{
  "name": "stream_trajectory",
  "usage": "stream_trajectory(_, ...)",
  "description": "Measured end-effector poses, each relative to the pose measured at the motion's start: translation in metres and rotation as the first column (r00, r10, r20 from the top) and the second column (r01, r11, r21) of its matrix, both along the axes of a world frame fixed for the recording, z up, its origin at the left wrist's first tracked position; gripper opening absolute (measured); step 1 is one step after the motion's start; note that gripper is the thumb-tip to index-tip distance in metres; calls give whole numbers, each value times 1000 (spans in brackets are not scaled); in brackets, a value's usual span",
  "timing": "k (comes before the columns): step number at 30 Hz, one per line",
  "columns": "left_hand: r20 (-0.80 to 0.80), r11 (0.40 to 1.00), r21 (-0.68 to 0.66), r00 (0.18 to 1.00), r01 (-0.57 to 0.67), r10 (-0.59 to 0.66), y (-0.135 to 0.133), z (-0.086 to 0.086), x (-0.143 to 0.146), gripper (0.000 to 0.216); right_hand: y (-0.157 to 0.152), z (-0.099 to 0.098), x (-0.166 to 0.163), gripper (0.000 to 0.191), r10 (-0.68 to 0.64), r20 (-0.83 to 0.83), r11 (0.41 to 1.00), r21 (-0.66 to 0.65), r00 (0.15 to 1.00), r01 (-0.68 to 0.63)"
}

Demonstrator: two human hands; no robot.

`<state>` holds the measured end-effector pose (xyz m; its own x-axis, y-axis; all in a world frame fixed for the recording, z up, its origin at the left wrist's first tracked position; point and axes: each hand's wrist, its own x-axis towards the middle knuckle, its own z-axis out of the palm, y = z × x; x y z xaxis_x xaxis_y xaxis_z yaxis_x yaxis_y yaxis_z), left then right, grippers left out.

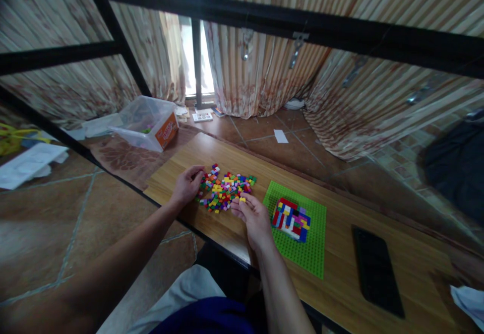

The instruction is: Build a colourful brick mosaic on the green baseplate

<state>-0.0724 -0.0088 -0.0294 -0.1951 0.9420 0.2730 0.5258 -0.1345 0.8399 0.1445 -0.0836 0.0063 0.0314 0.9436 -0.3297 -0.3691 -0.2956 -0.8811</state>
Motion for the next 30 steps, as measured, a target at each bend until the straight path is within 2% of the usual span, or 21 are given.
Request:
stream_trajectory(5,-9,1000,-1,1000,7,-7,2,-4,-2,23,-3,5,0,39,-31,6,1000,-2,1000,31)
stream_trajectory(15,-4,1000,-6,1000,6,-6,2,-4,-2,24,-4,10,0,41,-6,-66,1000,3,998,7)
stream_trajectory(22,23,1000,1,1000,18,-18,2,-6,-2,24,-7,10,-1,33,19,-6,1000,6,1000,-19)
stream_trajectory(27,32,1000,-4,999,9,-9,3,-4,-2,23,-8,10,-4,35,-58,68,997,61,996,54)
stream_trajectory(30,24,1000,-9,1000,10,-10,3,-4,-2,24,-7,9,-4,36,-75,69,996,49,995,72)
